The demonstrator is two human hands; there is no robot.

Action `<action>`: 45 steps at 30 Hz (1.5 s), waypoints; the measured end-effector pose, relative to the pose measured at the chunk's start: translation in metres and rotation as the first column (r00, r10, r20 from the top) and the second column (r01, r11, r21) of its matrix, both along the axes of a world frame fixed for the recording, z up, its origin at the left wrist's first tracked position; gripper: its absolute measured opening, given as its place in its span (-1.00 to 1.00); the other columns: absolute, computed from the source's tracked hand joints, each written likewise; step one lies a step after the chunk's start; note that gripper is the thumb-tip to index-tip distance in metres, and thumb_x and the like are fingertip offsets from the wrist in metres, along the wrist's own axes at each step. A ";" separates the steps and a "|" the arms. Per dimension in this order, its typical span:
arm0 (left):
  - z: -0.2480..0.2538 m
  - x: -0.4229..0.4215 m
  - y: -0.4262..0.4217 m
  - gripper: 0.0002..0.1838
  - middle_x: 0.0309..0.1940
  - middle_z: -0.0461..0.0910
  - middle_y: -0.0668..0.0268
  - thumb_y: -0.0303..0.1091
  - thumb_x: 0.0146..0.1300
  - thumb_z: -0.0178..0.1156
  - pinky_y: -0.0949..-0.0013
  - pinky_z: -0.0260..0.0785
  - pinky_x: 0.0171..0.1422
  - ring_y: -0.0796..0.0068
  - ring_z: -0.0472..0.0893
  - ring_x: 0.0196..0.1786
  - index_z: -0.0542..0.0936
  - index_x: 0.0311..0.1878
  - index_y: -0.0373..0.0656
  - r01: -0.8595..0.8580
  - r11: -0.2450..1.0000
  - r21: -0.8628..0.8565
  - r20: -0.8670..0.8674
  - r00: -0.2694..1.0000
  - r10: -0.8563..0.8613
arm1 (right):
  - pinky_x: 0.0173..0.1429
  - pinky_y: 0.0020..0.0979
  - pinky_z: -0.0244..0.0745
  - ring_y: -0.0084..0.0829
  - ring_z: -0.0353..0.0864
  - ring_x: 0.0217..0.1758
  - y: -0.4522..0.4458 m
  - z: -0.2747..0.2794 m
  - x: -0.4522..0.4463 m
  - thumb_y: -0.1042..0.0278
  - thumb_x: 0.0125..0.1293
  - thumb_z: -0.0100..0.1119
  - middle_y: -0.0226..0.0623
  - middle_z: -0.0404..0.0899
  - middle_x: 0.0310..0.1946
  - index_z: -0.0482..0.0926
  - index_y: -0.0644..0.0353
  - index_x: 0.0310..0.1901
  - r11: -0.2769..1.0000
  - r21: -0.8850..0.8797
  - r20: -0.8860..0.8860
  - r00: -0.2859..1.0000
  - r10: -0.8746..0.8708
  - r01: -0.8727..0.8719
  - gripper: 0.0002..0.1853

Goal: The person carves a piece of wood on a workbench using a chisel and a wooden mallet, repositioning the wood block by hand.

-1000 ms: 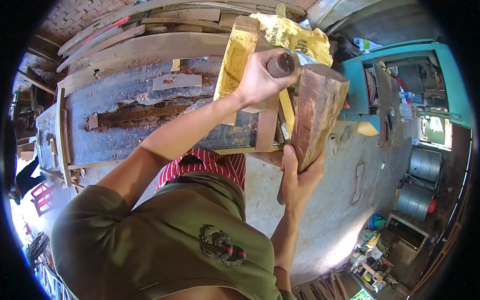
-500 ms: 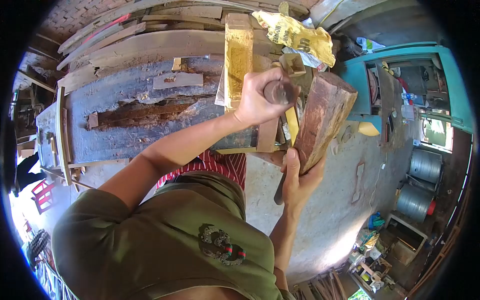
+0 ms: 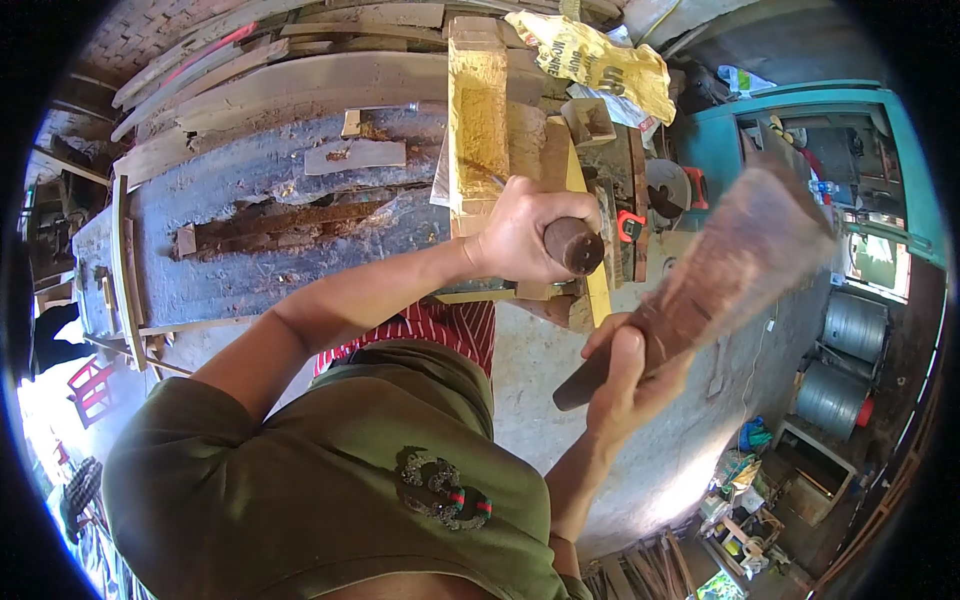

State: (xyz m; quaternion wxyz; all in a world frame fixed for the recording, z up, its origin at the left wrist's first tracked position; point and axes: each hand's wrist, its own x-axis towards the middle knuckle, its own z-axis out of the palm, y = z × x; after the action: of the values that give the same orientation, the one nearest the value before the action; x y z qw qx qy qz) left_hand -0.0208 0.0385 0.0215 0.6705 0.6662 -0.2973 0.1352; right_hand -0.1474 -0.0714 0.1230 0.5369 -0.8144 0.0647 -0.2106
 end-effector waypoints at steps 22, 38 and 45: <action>-0.008 0.006 -0.008 -0.68 -0.52 0.66 0.24 -0.17 -0.22 0.50 0.13 0.52 -0.28 0.07 0.68 -0.37 0.68 -0.31 0.11 -0.016 0.995 0.097 -0.068 0.997 0.023 | -0.48 -0.51 0.31 -0.59 0.44 -0.59 0.005 -0.032 -0.007 0.39 0.37 0.23 -0.37 0.49 -0.57 0.42 0.40 0.04 0.997 0.045 0.060 0.996 -0.062 0.060 -0.67; 0.005 0.015 -0.016 -0.71 -0.57 0.58 0.13 -0.24 -0.12 0.50 0.17 0.48 -0.35 -0.03 0.61 -0.43 0.62 -0.35 -0.08 -0.023 0.991 0.131 0.005 1.000 0.023 | -0.50 -0.51 0.30 -0.55 0.43 -0.63 -0.011 -0.019 -0.012 0.29 0.48 0.09 -0.30 0.48 -0.62 0.39 0.32 0.05 0.998 -0.040 -0.104 0.993 -0.046 0.042 -0.71; 0.006 0.021 -0.019 -0.68 -0.53 0.61 0.13 -0.26 -0.14 0.51 0.22 0.50 -0.31 0.01 0.63 -0.43 0.67 -0.28 -0.08 -0.031 0.995 0.100 -0.027 0.999 0.034 | -0.48 -0.51 0.28 -0.60 0.41 -0.60 -0.010 -0.032 0.009 0.42 0.40 0.11 -0.43 0.46 -0.61 0.46 0.35 0.11 0.971 -0.237 -0.078 0.996 -0.048 0.028 -0.69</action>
State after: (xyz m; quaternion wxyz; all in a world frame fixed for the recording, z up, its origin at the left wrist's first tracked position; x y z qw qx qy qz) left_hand -0.0001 0.0197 0.0274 0.6384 0.7054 -0.2831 0.1214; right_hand -0.1387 -0.0813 0.0911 0.4291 -0.8790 0.0771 -0.1931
